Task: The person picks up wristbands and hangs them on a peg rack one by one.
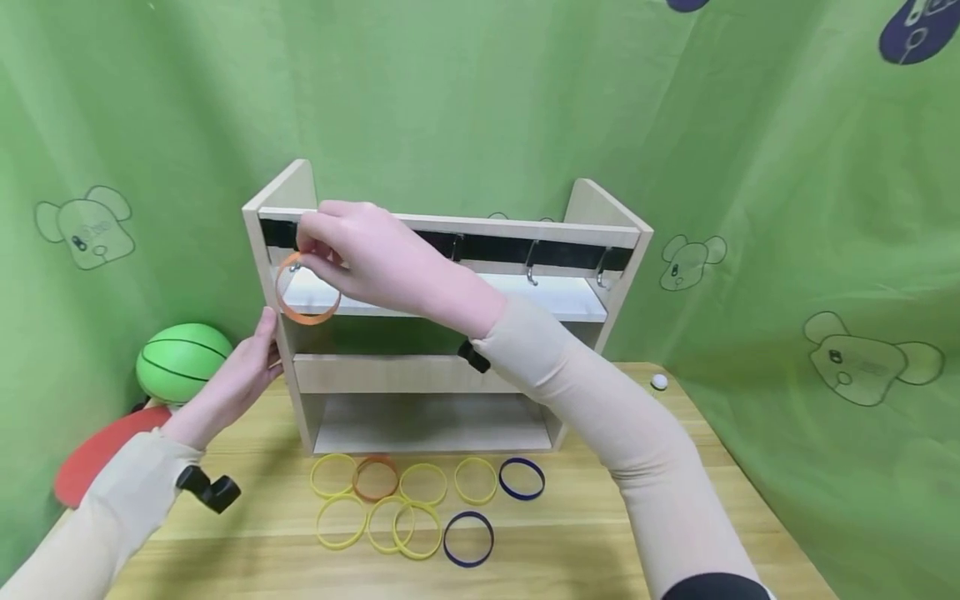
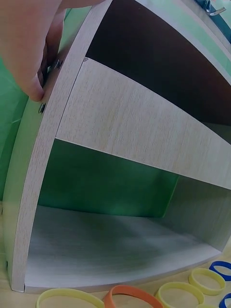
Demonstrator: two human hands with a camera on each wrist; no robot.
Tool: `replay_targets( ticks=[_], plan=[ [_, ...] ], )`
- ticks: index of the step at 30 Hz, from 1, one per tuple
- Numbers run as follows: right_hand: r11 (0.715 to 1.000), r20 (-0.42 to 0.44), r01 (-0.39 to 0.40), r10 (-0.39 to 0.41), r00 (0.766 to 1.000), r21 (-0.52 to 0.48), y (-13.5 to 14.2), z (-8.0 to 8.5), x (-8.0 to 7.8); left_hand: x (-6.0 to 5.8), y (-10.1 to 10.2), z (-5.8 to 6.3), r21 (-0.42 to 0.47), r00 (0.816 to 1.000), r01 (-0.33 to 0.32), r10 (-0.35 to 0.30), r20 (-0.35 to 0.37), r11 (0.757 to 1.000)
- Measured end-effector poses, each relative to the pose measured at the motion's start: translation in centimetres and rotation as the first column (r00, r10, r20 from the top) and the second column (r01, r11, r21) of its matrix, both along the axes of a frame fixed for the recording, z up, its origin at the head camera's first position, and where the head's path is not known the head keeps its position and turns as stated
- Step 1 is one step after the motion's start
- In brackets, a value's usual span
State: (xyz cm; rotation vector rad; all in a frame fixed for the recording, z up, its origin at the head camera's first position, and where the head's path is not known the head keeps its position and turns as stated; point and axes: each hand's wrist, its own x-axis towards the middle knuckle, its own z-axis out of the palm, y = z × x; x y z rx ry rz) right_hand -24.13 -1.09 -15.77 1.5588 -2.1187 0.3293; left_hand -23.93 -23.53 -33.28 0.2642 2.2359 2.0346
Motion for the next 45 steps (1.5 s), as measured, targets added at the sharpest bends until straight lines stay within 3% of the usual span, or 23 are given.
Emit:
replay_targets(
  ticks=[5, 10, 19, 25, 31, 35, 38, 45],
  plan=[
    [0.994, -0.050, 0.107, -0.105, 0.993, 0.037, -1.1, -0.4, -0.3, 0.0, 0.0, 0.0, 0.007, 1.000, -0.002, 0.002, -0.007, 1.000],
    [0.973, -0.155, 0.222, -0.209, 0.965, 0.067, -1.8, -1.2, -0.3, 0.0, 0.1, 0.0, 0.003, 1.000, 0.002, -0.002, -0.018, 1.000],
    [0.946, -0.224, 0.302, -0.271, 0.936, 0.116, -2.1, -2.0, -0.1, -0.1, 0.1, -0.1, 0.015, 0.999, 0.007, -0.007, -0.033, 1.000],
    [0.957, -0.221, 0.279, -0.257, 0.941, 0.075, -0.8, -2.1, 0.8, -0.1, 0.1, -0.1, 0.001, 1.000, 0.008, -0.008, -0.028, 1.000],
    [0.986, -0.263, 0.167, -0.164, 0.951, -0.013, 2.3, -2.8, 2.8, -0.1, -0.1, 0.0, -0.052, 0.999, 0.000, -0.002, -0.036, 0.999],
    [0.994, -0.274, 0.094, -0.108, 0.956, -0.064, 5.4, -4.6, 4.0, -0.1, -0.2, 0.2, -0.038, 1.000, 0.010, -0.011, -0.028, 0.999],
    [0.994, -0.261, 0.096, -0.109, 0.959, -0.059, 7.6, -6.9, 4.4, -0.1, -0.4, 0.2, -0.031, 1.000, 0.015, -0.016, -0.025, 0.999],
    [0.965, -0.115, 0.260, -0.256, 0.960, 0.024, 13.1, -13.2, 4.1, 0.0, -0.2, -0.1, -0.013, 0.999, 0.030, -0.031, -0.037, 0.999]
  ],
)
